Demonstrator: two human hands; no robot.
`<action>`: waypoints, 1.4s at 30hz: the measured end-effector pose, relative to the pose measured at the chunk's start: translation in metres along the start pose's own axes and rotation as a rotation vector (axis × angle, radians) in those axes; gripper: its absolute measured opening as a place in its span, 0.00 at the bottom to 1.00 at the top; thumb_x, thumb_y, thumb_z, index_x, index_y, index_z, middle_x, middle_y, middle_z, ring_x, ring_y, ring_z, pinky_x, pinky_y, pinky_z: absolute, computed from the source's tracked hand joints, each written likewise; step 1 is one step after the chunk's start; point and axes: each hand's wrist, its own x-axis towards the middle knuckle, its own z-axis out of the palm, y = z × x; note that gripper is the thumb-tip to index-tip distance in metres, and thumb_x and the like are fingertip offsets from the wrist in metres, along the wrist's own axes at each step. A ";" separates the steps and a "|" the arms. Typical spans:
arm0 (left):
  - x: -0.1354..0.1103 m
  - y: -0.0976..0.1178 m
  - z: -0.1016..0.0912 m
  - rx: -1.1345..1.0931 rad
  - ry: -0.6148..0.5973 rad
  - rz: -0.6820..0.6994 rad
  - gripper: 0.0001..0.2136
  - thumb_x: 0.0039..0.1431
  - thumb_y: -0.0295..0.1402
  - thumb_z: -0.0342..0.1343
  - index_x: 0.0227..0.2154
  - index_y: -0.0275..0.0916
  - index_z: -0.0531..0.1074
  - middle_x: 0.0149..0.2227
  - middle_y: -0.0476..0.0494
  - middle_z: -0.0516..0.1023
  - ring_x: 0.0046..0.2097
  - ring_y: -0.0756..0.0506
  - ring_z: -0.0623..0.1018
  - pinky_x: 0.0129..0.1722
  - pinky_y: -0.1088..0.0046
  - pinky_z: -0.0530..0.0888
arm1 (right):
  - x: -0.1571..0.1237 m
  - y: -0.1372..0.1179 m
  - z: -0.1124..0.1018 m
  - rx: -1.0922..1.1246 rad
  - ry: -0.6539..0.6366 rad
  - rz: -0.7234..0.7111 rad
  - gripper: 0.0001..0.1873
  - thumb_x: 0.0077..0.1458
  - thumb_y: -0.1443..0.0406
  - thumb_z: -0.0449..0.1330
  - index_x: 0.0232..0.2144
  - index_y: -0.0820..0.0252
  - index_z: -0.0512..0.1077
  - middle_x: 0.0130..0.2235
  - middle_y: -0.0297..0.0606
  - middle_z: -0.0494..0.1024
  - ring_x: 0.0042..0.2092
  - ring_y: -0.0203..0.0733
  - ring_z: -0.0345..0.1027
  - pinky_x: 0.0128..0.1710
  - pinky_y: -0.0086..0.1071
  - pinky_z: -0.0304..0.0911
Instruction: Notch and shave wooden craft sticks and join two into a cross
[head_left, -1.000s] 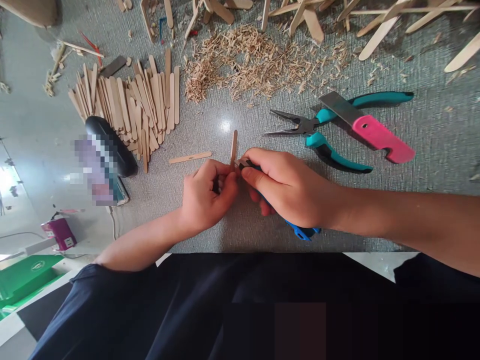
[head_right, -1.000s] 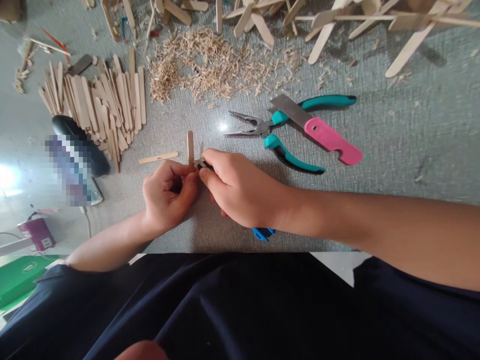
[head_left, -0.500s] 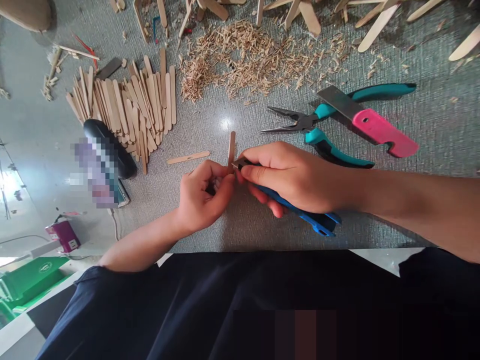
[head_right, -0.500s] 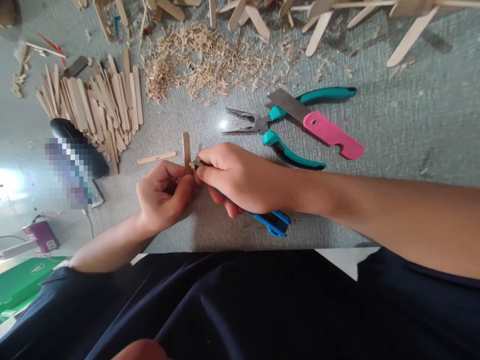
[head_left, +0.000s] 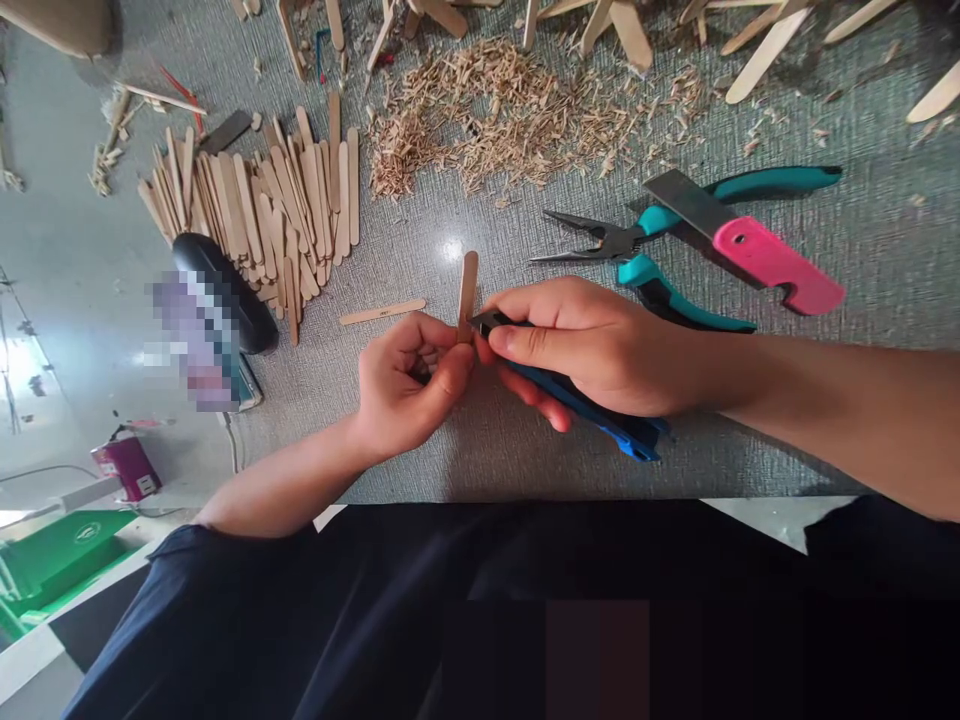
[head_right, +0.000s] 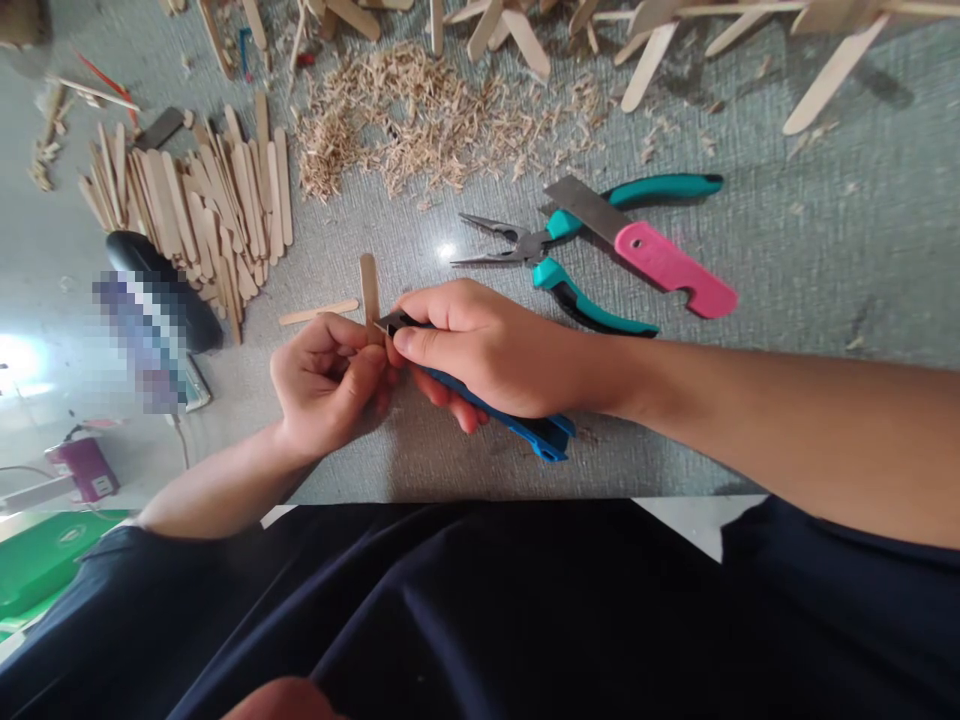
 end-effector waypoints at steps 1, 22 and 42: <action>0.000 0.000 0.000 -0.006 -0.002 -0.002 0.10 0.76 0.31 0.68 0.36 0.39 0.75 0.27 0.55 0.83 0.19 0.58 0.78 0.18 0.89 0.72 | 0.000 0.000 0.000 -0.012 0.005 -0.009 0.17 0.78 0.57 0.63 0.34 0.55 0.71 0.25 0.27 0.76 0.18 0.32 0.69 0.17 0.27 0.63; 0.004 0.003 0.000 -0.064 0.022 -0.086 0.17 0.74 0.43 0.72 0.33 0.39 0.76 0.25 0.53 0.82 0.17 0.57 0.74 0.16 0.86 0.68 | -0.005 -0.003 0.014 -0.210 0.146 -0.103 0.13 0.80 0.64 0.54 0.38 0.55 0.70 0.29 0.29 0.76 0.23 0.34 0.72 0.23 0.31 0.66; 0.006 0.004 -0.009 -0.112 -0.075 -0.182 0.19 0.68 0.43 0.77 0.32 0.40 0.75 0.22 0.55 0.76 0.17 0.58 0.66 0.16 0.84 0.61 | -0.003 0.001 0.011 -0.318 0.162 -0.142 0.19 0.80 0.63 0.58 0.31 0.53 0.67 0.24 0.28 0.74 0.23 0.34 0.69 0.26 0.33 0.61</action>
